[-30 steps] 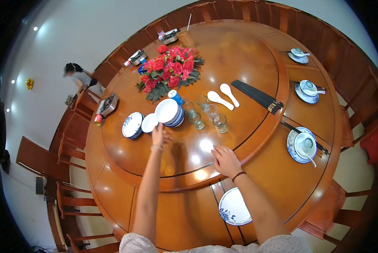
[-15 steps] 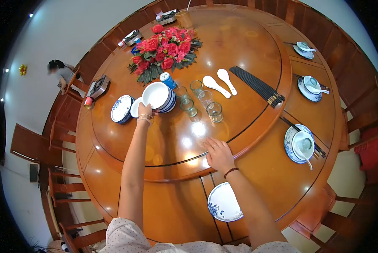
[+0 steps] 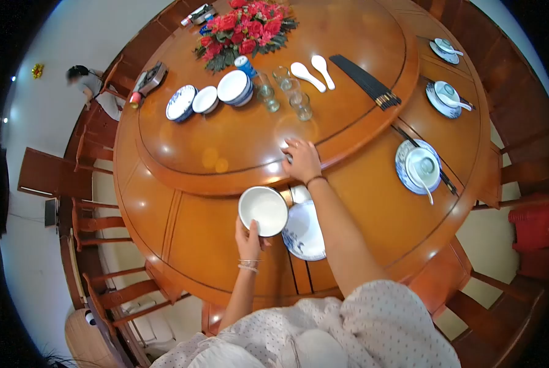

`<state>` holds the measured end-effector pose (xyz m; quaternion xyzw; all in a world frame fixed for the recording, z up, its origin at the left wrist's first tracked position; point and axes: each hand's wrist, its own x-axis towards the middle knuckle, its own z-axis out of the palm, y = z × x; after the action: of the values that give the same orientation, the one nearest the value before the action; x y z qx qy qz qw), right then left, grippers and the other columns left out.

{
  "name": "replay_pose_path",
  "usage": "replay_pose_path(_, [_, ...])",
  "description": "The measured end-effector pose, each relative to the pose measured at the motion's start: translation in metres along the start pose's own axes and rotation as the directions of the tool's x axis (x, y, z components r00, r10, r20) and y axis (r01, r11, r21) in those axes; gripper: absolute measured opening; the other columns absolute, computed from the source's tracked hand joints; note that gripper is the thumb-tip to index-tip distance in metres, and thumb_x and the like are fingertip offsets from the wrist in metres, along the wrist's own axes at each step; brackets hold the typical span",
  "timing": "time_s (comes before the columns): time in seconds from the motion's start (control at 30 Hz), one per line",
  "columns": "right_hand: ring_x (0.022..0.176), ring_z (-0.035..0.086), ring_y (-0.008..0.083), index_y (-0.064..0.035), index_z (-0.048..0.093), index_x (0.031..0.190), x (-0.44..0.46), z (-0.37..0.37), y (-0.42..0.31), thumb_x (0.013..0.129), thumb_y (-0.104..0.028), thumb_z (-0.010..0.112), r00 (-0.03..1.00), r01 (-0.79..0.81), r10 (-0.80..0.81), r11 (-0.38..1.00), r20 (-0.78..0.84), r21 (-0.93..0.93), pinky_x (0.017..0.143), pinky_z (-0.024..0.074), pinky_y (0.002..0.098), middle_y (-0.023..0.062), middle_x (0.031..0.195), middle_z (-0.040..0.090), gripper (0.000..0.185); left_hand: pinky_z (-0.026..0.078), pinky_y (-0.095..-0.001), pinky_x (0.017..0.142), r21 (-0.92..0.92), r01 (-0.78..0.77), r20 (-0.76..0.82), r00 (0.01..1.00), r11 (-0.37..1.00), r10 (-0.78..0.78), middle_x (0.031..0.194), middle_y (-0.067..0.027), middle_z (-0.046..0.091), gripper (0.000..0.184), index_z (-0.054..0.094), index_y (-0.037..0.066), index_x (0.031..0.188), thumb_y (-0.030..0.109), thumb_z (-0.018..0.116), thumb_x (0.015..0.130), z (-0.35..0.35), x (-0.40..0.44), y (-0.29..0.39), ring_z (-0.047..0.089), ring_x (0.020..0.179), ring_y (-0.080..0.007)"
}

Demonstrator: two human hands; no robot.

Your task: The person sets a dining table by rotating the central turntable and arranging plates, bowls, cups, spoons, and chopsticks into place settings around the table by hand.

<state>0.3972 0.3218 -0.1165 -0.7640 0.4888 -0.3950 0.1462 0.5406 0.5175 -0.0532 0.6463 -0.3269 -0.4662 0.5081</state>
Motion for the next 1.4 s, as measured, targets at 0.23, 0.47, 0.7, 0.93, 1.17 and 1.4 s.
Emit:
replay_pose_path(0.23, [0.088,0.060,0.0267,0.0001,0.061,0.097,-0.078,-0.061,-0.027,0.085,-0.020,0.054,0.939,-0.259,0.130,0.878,0.318,0.403,0.076,0.0462,0.0326,0.0163,0.093,0.063,0.024,0.041,-0.0220,0.032,0.000,0.075,0.104,0.992,0.997,-0.074,0.066,-0.0097,0.059,0.038,0.032,0.002,0.126,0.009,0.041,0.090,0.032,-0.078,-0.054,0.052,0.039,-0.0117])
replay_pose_path(0.47, [0.075,0.059,0.0302,-0.0024,0.056,0.109,-0.175,-0.118,-0.043,0.086,-0.018,0.050,0.887,-0.426,0.315,0.839,0.336,0.339,0.067,0.0465,0.0337,0.0189,0.094,0.061,0.028,0.046,-0.0263,0.034,0.048,0.092,0.037,0.995,0.995,-0.094,0.066,-0.0133,0.059,0.043,0.028,0.000,0.128,0.008,0.042,0.088,0.059,-0.078,-0.077,0.056,0.040,-0.0163])
replay_pose_path(0.7, [0.083,0.056,0.0348,-0.0023,0.055,0.110,-0.184,-0.104,-0.027,0.085,-0.016,0.048,0.935,-0.275,0.222,0.946,0.276,0.170,0.073,0.0457,0.0395,0.0184,0.094,0.060,0.029,0.043,-0.0262,0.031,0.142,0.110,-0.007,0.994,0.984,-0.111,0.064,-0.0139,0.060,0.045,0.027,0.001,0.129,0.008,0.044,0.088,0.066,-0.074,-0.085,0.058,0.042,-0.0171])
replay_pose_path(0.93, [0.088,0.053,0.0319,-0.0034,0.056,0.106,-0.181,-0.099,-0.024,0.083,-0.019,0.053,0.928,-0.322,0.298,0.943,0.223,0.079,0.075,0.0446,0.0390,0.0148,0.091,0.059,0.028,0.041,-0.0252,0.030,0.102,0.115,0.120,0.985,0.988,-0.127,0.062,-0.0133,0.060,0.056,0.019,0.002,0.133,0.018,0.049,0.088,0.057,-0.057,-0.094,0.057,0.041,-0.0165])
replay_pose_path(1.17, [0.095,0.050,0.0304,0.0006,0.052,0.106,-0.090,-0.093,-0.010,0.079,-0.018,0.061,0.968,-0.177,0.201,0.972,-0.148,0.157,0.081,0.0418,0.0377,0.0153,0.101,0.056,0.034,0.044,-0.0268,0.036,0.297,0.055,0.125,0.988,0.953,-0.096,0.061,-0.0121,0.060,0.064,0.014,0.001,0.134,0.026,0.051,0.088,0.049,-0.058,-0.065,0.056,0.042,-0.0173])
replay_pose_path(1.4, [0.108,0.044,0.0334,0.0023,0.036,0.119,0.036,-0.038,0.035,0.069,-0.024,0.072,0.917,-0.259,0.308,0.943,-0.254,0.210,0.091,0.0367,0.0387,0.0165,0.113,0.051,0.067,0.041,-0.0265,0.043,0.382,-0.117,0.113,0.990,0.917,0.079,0.053,-0.0075,0.055,0.035,0.045,0.001,0.117,0.022,0.049,0.089,0.030,-0.057,-0.064,0.054,0.044,-0.0130])
